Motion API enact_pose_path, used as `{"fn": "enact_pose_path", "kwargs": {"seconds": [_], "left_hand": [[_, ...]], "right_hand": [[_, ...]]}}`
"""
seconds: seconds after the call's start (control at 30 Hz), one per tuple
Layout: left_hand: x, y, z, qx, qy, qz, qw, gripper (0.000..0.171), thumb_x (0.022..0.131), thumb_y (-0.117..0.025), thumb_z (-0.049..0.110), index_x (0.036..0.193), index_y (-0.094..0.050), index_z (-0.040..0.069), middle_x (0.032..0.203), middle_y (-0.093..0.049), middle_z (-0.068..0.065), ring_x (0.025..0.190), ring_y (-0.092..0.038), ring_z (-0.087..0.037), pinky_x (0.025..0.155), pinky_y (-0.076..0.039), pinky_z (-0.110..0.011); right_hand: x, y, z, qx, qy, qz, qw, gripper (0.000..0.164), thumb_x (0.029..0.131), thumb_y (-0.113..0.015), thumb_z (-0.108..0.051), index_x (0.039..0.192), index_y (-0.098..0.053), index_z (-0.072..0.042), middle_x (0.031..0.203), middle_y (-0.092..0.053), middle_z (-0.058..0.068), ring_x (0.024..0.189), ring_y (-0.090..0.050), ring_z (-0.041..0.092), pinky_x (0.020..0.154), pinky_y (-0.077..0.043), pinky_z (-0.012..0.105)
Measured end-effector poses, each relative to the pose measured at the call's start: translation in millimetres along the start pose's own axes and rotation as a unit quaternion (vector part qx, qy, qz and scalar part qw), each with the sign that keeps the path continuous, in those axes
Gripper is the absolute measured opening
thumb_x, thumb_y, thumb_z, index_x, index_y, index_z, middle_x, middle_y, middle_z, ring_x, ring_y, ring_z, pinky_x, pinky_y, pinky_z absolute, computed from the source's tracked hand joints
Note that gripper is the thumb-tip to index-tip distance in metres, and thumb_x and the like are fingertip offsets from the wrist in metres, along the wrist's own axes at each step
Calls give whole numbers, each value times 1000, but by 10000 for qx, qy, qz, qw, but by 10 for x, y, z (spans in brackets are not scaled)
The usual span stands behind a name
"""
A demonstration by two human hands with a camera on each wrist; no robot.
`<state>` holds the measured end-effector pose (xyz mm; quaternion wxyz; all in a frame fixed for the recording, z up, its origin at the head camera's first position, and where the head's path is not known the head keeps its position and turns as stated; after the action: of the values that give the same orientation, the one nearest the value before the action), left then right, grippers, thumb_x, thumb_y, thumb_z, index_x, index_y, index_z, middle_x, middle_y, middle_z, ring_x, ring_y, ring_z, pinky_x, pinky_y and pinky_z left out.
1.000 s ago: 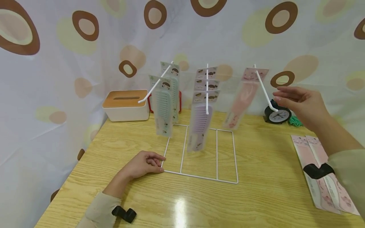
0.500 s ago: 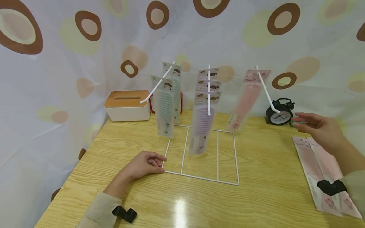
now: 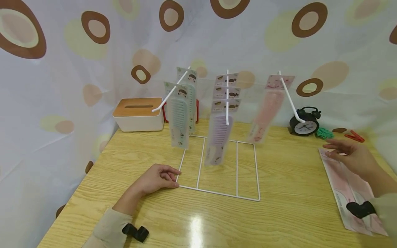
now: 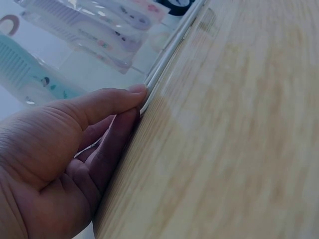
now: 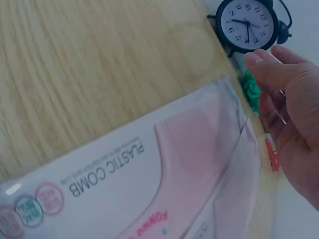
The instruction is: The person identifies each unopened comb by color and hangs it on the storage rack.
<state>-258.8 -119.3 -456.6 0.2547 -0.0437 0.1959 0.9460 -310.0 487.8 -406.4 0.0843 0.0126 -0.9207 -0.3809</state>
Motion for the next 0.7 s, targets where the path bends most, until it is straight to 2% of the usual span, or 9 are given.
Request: {"fn": "enact_pose_path", "kwargs": {"seconds": [0.1, 0.13, 0.2, 0.27, 0.33, 0.37, 0.57, 0.63, 0.7], "left_hand": [[3, 0, 2, -28, 12, -13, 10000, 43, 83, -82, 14, 121, -69, 0, 90, -68, -8, 76, -64, -12, 75, -52, -23], [4, -1, 2, -47, 17, -20, 10000, 43, 83, -82, 14, 122, -69, 0, 90, -68, -8, 76, -64, -12, 75, -52, -23], [5, -2, -4, -90, 42, -28, 9999, 43, 83, -82, 13, 121, -69, -1, 90, -68, -8, 76, -64, -12, 74, -52, -22], [7, -7, -8, -141, 53, -42, 9999, 43, 83, -82, 13, 121, -68, -1, 90, -67, -7, 76, -64, -11, 73, -52, -22], [4, -8, -12, -169, 58, -44, 9998, 43, 83, -82, 13, 121, -69, -1, 89, -67, -6, 75, -64, -11, 73, -52, -23], [3, -7, -18, -172, 64, -44, 9998, 43, 83, -82, 13, 121, -69, -1, 89, -67, -6, 75, -64, -11, 73, -52, -23], [3, -7, -33, -122, 98, -36, 9999, 42, 82, -83, 16, 120, -70, 1, 89, -68, -5, 76, -65, -11, 75, -52, -24], [8, -3, -32, -87, 109, -17, 9999, 42, 82, -83, 16, 120, -70, 3, 90, -69, -4, 76, -65, -12, 76, -52, -24], [15, 3, -32, -56, 109, 8, 9999, 42, 82, -83, 17, 119, -71, 4, 90, -69, -4, 77, -65, -13, 76, -52, -24]], "right_hand": [[-1, -16, 116, -714, -249, -68, 9971, 51, 91, -75, -21, 135, -57, -1, 99, -53, -46, 81, -51, -17, 65, -45, 9], [-1, -26, 143, -924, -290, -121, 9952, 54, 90, -76, -24, 135, -57, 1, 101, -55, -43, 79, -49, -15, 64, -45, 11], [1, -40, 186, -1354, -365, -237, 9898, 58, 89, -77, -29, 134, -58, 1, 107, -65, -26, 78, -46, -13, 62, -43, 16], [4, -52, 216, -1686, -406, -392, 9841, 60, 88, -77, -33, 135, -58, 0, 115, -69, -1, 78, -46, -7, 60, -42, 21], [13, -76, 222, -1934, -386, -586, 9786, 62, 89, -76, -35, 136, -56, 1, 123, -63, 25, 79, -48, 1, 60, -40, 23], [20, -88, 228, -2021, -398, -686, 9761, 65, 89, -75, -37, 137, -55, 1, 124, -58, 32, 79, -49, 6, 61, -40, 23], [65, -135, 244, -2201, -397, -891, 9706, 76, 85, -79, -42, 140, -51, 4, 118, -57, 34, 79, -51, 23, 62, -39, 29], [70, -136, 275, -2046, -589, -838, 9735, 80, 85, -79, -45, 141, -50, 2, 126, -53, 37, 87, -53, 35, 69, -46, 40], [72, -131, 316, -1717, -845, -671, 9792, 82, 85, -78, -48, 144, -47, 0, 136, -46, 39, 104, -51, 50, 82, -47, 57]]}}
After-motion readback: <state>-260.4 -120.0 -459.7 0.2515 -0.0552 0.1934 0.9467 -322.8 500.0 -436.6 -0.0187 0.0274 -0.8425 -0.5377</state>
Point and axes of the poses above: each hand's wrist, its own x-axis towards the middle knuckle, its own y-axis out of the back of the hand, z = x × y, the point moved 9 cm from there along x, towards the middle knuckle
